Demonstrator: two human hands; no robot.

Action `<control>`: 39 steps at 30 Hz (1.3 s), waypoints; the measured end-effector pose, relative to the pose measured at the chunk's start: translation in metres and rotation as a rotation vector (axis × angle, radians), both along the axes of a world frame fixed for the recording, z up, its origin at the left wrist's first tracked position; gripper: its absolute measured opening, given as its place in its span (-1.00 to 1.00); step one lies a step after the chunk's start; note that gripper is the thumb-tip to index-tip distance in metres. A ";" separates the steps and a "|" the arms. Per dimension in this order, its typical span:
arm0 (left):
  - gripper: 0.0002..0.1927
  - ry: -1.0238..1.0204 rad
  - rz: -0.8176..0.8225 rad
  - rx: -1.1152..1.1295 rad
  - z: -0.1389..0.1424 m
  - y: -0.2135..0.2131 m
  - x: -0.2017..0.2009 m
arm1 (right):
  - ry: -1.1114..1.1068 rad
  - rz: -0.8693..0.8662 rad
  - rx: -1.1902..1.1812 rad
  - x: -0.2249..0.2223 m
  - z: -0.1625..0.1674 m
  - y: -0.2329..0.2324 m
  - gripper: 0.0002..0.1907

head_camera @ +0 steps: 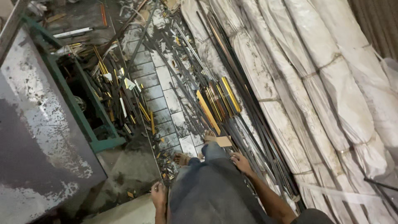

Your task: The person sorts and stacks gold picture frame molding strips on a work table, wraps a bundle of the strips with tape, then measures a strip with a tape measure and marks it with a pencil before adding it to the stack.

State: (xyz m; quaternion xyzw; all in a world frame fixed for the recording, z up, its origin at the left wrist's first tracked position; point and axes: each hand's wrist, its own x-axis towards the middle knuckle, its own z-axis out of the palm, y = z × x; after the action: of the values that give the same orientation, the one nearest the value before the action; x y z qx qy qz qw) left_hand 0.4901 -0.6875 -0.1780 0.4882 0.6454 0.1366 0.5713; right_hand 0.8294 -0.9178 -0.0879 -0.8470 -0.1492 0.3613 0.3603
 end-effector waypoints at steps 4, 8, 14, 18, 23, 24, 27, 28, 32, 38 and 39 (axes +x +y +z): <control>-0.61 -0.075 0.076 -0.102 0.007 0.015 0.005 | -0.055 0.159 -0.143 -0.005 -0.005 -0.020 -0.59; -0.63 -0.072 0.069 -0.042 0.018 0.016 0.005 | 0.002 0.202 -0.185 -0.011 -0.010 -0.031 -0.58; -0.67 0.096 0.013 -0.058 0.007 -0.012 -0.012 | 0.012 0.166 -0.223 -0.014 -0.006 -0.027 -0.55; -0.66 0.090 -0.005 0.024 -0.005 -0.027 -0.026 | -0.053 0.192 -0.180 -0.014 -0.006 -0.021 -0.54; -0.63 0.137 -0.001 -0.007 -0.007 -0.028 -0.034 | -0.068 0.274 -0.153 -0.013 -0.016 -0.015 -0.56; -0.63 0.161 0.015 -0.044 -0.005 -0.027 -0.034 | -0.080 0.289 -0.163 -0.013 -0.018 -0.013 -0.57; -0.65 0.147 0.043 0.034 0.002 -0.023 -0.035 | -0.086 0.327 -0.132 -0.015 -0.016 0.001 -0.58; -0.66 0.131 0.050 0.092 0.003 -0.022 -0.036 | -0.082 0.340 -0.112 -0.015 -0.015 0.006 -0.58; -0.66 0.021 0.177 -0.010 0.003 -0.022 -0.041 | 0.017 0.306 0.004 -0.017 -0.002 0.029 -0.53; -0.72 -0.013 0.308 -0.069 -0.010 -0.034 -0.052 | -0.112 0.491 -0.028 -0.012 -0.002 0.051 -0.48; -0.72 -0.058 0.362 -0.101 -0.011 -0.038 -0.054 | -0.089 0.479 -0.001 -0.012 -0.006 0.053 -0.50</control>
State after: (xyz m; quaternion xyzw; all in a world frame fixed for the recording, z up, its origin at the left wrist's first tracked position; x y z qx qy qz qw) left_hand 0.4361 -0.7251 -0.1894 0.3306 0.7121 0.2184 0.5796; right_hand 0.8174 -0.8648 -0.0935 -0.8028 -0.3613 0.3987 0.2570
